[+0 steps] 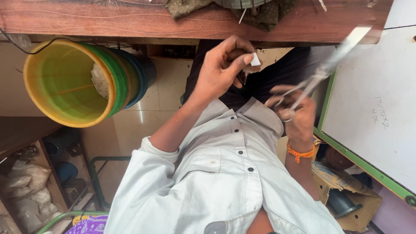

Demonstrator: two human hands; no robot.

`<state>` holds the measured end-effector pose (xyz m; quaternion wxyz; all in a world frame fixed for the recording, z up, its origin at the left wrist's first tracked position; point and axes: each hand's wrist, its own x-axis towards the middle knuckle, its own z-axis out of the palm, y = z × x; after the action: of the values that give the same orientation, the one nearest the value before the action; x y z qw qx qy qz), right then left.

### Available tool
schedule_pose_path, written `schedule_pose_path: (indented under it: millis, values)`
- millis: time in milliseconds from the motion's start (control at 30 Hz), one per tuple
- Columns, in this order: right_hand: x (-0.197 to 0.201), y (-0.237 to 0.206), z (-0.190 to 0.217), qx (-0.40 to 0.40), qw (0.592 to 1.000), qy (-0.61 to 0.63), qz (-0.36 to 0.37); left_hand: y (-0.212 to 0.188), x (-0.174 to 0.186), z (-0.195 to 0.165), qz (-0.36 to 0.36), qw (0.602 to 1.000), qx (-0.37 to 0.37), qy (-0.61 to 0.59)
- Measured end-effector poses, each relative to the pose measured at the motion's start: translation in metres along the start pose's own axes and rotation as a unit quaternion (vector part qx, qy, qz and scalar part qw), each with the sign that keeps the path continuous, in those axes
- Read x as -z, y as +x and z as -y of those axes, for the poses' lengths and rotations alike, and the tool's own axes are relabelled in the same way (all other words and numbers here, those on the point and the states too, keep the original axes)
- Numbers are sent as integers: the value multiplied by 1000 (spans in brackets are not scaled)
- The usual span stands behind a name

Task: The person inserts small white rectangular pieces into slots on a circular stator with copper windings. They use a green-handled screwdriver to press the pieces into place and scissors to trim excess material. The person repeats this process for multiple slots around the stator.

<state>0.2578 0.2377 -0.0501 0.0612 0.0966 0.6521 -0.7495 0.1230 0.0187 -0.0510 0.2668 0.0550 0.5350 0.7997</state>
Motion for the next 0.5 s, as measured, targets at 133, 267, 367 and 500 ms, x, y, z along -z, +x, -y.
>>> schedule_pose_path:
  millis: [133, 267, 367, 500]
  values:
    - [-8, 19, 25, 76, 994, 57, -54, -5, -8, 1, 25, 996, -22, 81]
    - [-23, 33, 40, 44, 996, -57, -58, -14, -16, -5, 34, 987, -51, 146]
    - [-30, 39, 40, 30, 991, -111, -61, -15, -23, -10, 30, 989, -59, 133]
    - [-28, 38, 32, 31, 995, -38, -83, -15, -26, -11, 35, 974, -92, 202]
